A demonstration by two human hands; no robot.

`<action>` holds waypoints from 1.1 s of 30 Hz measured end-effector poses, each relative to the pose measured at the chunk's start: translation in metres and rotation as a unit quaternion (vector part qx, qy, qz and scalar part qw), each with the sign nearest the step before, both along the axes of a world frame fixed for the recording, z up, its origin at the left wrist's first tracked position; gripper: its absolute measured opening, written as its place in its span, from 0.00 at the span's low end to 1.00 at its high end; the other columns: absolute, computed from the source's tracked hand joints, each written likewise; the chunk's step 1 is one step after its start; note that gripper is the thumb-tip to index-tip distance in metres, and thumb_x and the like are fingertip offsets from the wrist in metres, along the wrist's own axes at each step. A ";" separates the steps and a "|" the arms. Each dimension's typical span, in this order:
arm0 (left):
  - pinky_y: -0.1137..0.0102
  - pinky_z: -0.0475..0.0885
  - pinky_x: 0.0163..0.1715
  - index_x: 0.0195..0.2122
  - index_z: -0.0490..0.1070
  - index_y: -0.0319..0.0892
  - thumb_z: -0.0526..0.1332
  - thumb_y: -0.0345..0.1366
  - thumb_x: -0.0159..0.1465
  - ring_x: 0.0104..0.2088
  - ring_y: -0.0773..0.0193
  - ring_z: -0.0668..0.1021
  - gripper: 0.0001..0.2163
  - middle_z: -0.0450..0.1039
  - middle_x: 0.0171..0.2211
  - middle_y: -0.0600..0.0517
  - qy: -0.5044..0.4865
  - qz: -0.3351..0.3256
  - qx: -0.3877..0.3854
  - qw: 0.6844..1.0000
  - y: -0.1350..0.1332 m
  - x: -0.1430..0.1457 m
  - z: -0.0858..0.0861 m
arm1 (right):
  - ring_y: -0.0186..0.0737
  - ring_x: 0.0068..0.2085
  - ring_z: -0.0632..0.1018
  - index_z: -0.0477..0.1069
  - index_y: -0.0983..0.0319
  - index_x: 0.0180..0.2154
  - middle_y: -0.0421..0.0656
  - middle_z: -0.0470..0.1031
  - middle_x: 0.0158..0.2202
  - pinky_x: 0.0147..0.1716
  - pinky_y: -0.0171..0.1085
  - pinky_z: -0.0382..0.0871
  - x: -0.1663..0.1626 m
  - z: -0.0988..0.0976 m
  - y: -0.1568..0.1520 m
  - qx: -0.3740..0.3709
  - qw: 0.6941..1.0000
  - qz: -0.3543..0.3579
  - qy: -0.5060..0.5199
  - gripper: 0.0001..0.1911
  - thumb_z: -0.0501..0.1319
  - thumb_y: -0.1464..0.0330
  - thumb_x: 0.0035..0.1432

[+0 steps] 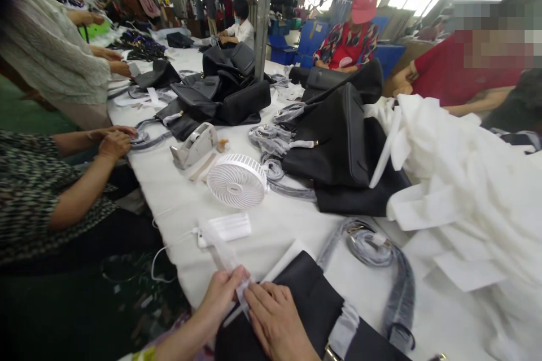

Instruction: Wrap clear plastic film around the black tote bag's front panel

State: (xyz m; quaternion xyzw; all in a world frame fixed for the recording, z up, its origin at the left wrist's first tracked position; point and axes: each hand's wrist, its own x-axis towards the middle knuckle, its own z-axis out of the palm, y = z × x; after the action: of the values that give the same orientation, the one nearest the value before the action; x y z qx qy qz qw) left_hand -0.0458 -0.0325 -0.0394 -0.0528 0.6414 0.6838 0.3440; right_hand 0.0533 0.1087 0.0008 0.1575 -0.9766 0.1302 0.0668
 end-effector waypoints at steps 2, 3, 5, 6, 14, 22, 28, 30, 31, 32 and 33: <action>0.69 0.64 0.24 0.27 0.72 0.38 0.59 0.63 0.56 0.23 0.60 0.73 0.27 0.74 0.21 0.48 0.027 0.009 -0.016 0.999 0.004 -0.005 -0.004 | 0.42 0.52 0.71 0.54 0.59 0.64 0.40 0.71 0.57 0.49 0.42 0.67 -0.001 0.003 -0.002 -0.011 1.000 -0.002 -0.017 0.26 0.54 0.71 0.66; 0.68 0.64 0.25 0.26 0.72 0.39 0.58 0.62 0.57 0.23 0.60 0.74 0.27 0.74 0.21 0.48 0.040 0.013 -0.021 0.999 0.005 -0.007 -0.005 | 0.42 0.51 0.71 0.55 0.59 0.64 0.40 0.72 0.56 0.49 0.42 0.67 -0.002 0.005 -0.003 -0.018 0.999 -0.002 -0.026 0.26 0.54 0.71 0.66; 0.67 0.66 0.27 0.25 0.72 0.40 0.58 0.61 0.58 0.23 0.59 0.75 0.26 0.75 0.21 0.48 0.058 0.017 -0.026 0.998 0.006 -0.011 -0.007 | 0.42 0.50 0.71 0.55 0.59 0.63 0.41 0.72 0.55 0.49 0.42 0.67 -0.004 0.007 -0.005 -0.032 0.999 -0.003 -0.040 0.25 0.53 0.72 0.66; 0.67 0.67 0.27 0.24 0.72 0.40 0.58 0.61 0.58 0.24 0.58 0.75 0.25 0.75 0.21 0.48 0.062 0.020 -0.028 0.997 0.006 -0.012 -0.006 | 0.42 0.50 0.71 0.56 0.59 0.63 0.41 0.72 0.54 0.49 0.43 0.67 -0.004 0.007 -0.006 -0.038 0.998 -0.004 -0.044 0.24 0.53 0.72 0.66; 0.68 0.67 0.22 0.25 0.68 0.40 0.61 0.62 0.52 0.20 0.58 0.76 0.25 0.75 0.20 0.46 -0.010 0.098 0.015 0.995 0.018 -0.013 0.009 | 0.46 0.49 0.68 0.61 0.59 0.57 0.42 0.73 0.49 0.48 0.46 0.64 -0.009 0.010 -0.012 -0.079 0.994 -0.027 -0.076 0.20 0.52 0.75 0.65; 0.62 0.75 0.38 0.35 0.68 0.40 0.64 0.61 0.52 0.33 0.55 0.81 0.26 0.79 0.30 0.44 -0.002 0.169 0.144 0.975 0.017 -0.074 0.065 | 0.46 0.48 0.67 0.63 0.57 0.54 0.41 0.72 0.47 0.47 0.45 0.62 -0.011 0.012 -0.014 -0.104 0.991 -0.040 -0.074 0.19 0.53 0.77 0.63; 0.59 0.72 0.46 0.38 0.68 0.41 0.67 0.59 0.53 0.41 0.52 0.80 0.26 0.79 0.36 0.43 0.022 0.176 0.195 0.965 0.008 -0.092 0.088 | 0.46 0.48 0.68 0.63 0.59 0.54 0.43 0.72 0.48 0.48 0.45 0.62 -0.010 0.012 -0.015 -0.078 0.994 -0.034 -0.063 0.18 0.53 0.76 0.64; 0.58 0.68 0.52 0.45 0.68 0.42 0.66 0.60 0.53 0.49 0.51 0.77 0.28 0.78 0.43 0.42 -0.001 0.160 0.200 0.966 0.005 -0.073 0.074 | 0.45 0.48 0.68 0.64 0.59 0.54 0.42 0.73 0.47 0.47 0.45 0.62 -0.009 0.012 -0.016 -0.081 0.994 -0.037 -0.060 0.18 0.53 0.76 0.64; 0.58 0.67 0.54 0.47 0.68 0.43 0.67 0.59 0.53 0.52 0.50 0.76 0.30 0.77 0.46 0.42 -0.021 0.136 0.194 0.971 0.003 -0.059 0.064 | 0.45 0.48 0.68 0.64 0.59 0.54 0.42 0.73 0.47 0.47 0.45 0.62 -0.009 0.011 -0.016 -0.080 0.994 -0.037 -0.059 0.18 0.53 0.76 0.64; 0.58 0.66 0.54 0.48 0.68 0.42 0.69 0.58 0.52 0.53 0.49 0.75 0.30 0.76 0.47 0.41 -0.044 0.100 0.181 0.977 0.001 -0.045 0.053 | 0.45 0.48 0.68 0.64 0.58 0.54 0.42 0.73 0.47 0.47 0.45 0.63 -0.009 0.011 -0.016 -0.078 0.995 -0.036 -0.056 0.18 0.53 0.76 0.64; 0.58 0.67 0.53 0.47 0.70 0.41 0.70 0.57 0.51 0.51 0.48 0.76 0.30 0.77 0.45 0.41 -0.063 0.059 0.155 0.984 0.000 -0.030 0.042 | 0.44 0.48 0.69 0.63 0.58 0.55 0.42 0.73 0.47 0.47 0.44 0.63 -0.010 0.011 -0.016 -0.074 0.995 -0.034 -0.053 0.19 0.53 0.76 0.64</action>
State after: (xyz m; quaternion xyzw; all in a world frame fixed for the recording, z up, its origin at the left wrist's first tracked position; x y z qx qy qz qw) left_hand -0.0762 -0.0322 0.0023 -0.0795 0.5008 0.7890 0.3469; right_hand 0.0437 0.0927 0.0123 0.1115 -0.9713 0.2081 0.0304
